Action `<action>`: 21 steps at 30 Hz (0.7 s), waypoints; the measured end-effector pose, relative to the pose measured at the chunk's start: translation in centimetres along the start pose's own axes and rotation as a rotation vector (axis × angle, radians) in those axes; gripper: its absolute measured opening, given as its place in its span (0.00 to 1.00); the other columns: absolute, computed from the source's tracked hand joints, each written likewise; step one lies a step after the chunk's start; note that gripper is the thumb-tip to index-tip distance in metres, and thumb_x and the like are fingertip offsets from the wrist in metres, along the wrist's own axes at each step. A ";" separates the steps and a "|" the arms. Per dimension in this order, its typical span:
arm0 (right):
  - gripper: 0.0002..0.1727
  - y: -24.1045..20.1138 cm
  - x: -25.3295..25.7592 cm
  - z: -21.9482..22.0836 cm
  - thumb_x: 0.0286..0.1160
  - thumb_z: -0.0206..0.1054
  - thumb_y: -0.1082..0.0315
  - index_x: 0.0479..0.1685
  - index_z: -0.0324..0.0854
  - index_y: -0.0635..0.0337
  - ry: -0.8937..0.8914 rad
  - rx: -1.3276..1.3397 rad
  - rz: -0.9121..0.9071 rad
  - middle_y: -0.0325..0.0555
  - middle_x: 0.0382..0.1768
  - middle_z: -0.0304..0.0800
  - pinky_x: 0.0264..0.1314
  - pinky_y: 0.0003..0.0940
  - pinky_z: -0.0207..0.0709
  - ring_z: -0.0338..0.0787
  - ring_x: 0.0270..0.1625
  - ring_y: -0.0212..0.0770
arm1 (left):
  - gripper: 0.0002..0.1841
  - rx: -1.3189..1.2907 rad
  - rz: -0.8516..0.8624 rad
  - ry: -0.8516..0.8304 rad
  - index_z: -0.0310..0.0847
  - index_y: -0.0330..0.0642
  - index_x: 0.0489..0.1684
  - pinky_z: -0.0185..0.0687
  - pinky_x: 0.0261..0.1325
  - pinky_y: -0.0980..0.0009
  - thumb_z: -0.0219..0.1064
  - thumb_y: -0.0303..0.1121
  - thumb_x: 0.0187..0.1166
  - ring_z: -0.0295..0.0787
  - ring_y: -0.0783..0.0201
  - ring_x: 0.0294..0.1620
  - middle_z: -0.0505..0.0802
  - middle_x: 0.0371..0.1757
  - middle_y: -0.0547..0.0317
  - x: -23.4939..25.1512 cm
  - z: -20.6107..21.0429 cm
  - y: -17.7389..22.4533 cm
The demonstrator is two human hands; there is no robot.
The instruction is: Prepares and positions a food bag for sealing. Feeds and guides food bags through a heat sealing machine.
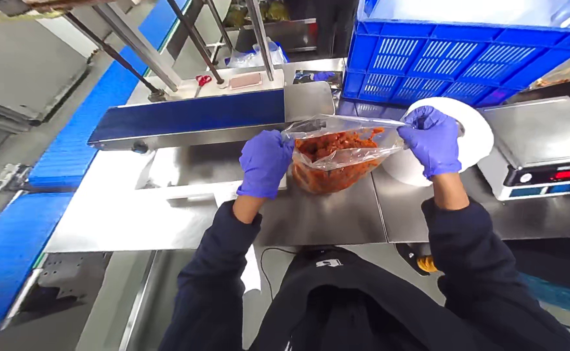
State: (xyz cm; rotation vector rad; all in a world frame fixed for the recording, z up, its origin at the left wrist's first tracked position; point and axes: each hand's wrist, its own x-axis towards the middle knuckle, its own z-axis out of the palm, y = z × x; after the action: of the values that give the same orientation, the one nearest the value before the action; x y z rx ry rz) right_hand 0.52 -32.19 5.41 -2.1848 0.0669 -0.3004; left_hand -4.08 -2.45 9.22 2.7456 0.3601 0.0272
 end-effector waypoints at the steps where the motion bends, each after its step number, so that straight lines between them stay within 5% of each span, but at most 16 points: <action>1: 0.11 -0.1 0.0 -0.4 0.63 0.75 0.75 0.43 0.82 0.58 -0.030 -0.018 0.010 0.43 0.25 0.80 0.24 0.39 0.72 0.76 0.20 0.37 | 0.21 0.021 0.012 0.005 0.88 0.37 0.34 0.79 0.45 0.35 0.63 0.48 0.86 0.90 0.36 0.47 0.92 0.39 0.39 0.0 -0.1 0.0; 6: 0.08 -1.0 1.0 -1.9 0.70 0.72 0.76 0.45 0.82 0.62 -0.203 -0.004 0.022 0.45 0.31 0.84 0.27 0.32 0.78 0.80 0.23 0.34 | 0.26 0.035 0.159 0.080 0.86 0.35 0.45 0.79 0.44 0.28 0.52 0.50 0.91 0.89 0.29 0.47 0.91 0.43 0.31 0.5 0.6 -2.4; 10: 0.05 -1.5 2.2 -3.5 0.66 0.72 0.74 0.38 0.86 0.60 -0.017 0.119 -0.090 0.34 0.28 0.88 0.25 0.24 0.82 0.84 0.22 0.24 | 0.22 -0.098 0.262 0.142 0.86 0.34 0.44 0.80 0.42 0.30 0.55 0.46 0.90 0.91 0.34 0.38 0.92 0.37 0.35 1.3 -0.1 -3.1; 13: 0.06 0.0 3.0 -6.2 0.65 0.68 0.74 0.37 0.83 0.53 0.155 0.263 -0.158 0.25 0.27 0.88 0.25 0.23 0.85 0.86 0.22 0.23 | 0.19 -0.358 0.300 0.195 0.87 0.36 0.47 0.88 0.38 0.50 0.55 0.42 0.91 0.90 0.55 0.27 0.92 0.32 0.48 1.7 1.7 -4.4; 16: 0.06 2.9 1.5 -5.2 0.75 0.67 0.72 0.47 0.83 0.56 0.062 0.337 -0.136 0.24 0.28 0.85 0.32 0.25 0.86 0.86 0.26 0.24 | 0.12 -0.866 0.327 0.391 0.85 0.48 0.33 0.87 0.31 0.74 0.59 0.39 0.87 0.86 0.78 0.22 0.89 0.23 0.75 2.4 4.6 -4.2; 18: 0.10 5.0 -0.4 -3.1 0.78 0.65 0.71 0.55 0.82 0.57 0.004 0.421 -0.109 0.25 0.29 0.88 0.36 0.26 0.88 0.88 0.29 0.25 | 0.11 -1.174 0.422 0.464 0.84 0.53 0.42 0.89 0.43 0.73 0.54 0.37 0.91 0.90 0.77 0.36 0.93 0.35 0.78 2.4 6.4 -4.2; 21: 0.23 6.7 -3.0 -0.3 0.79 0.65 0.70 0.73 0.75 0.52 -0.077 0.545 -0.136 0.29 0.50 0.91 0.51 0.26 0.87 0.90 0.47 0.26 | 0.27 -1.233 0.587 0.298 0.63 0.47 0.85 0.72 0.81 0.62 0.53 0.48 0.91 0.75 0.66 0.78 0.79 0.78 0.67 2.2 9.6 -5.1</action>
State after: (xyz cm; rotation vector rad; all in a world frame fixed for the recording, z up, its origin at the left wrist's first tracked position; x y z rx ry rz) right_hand -2.03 -35.89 -0.37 -1.6581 -0.1877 -0.2728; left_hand -2.56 -0.74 -1.60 1.5170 -0.3275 0.5932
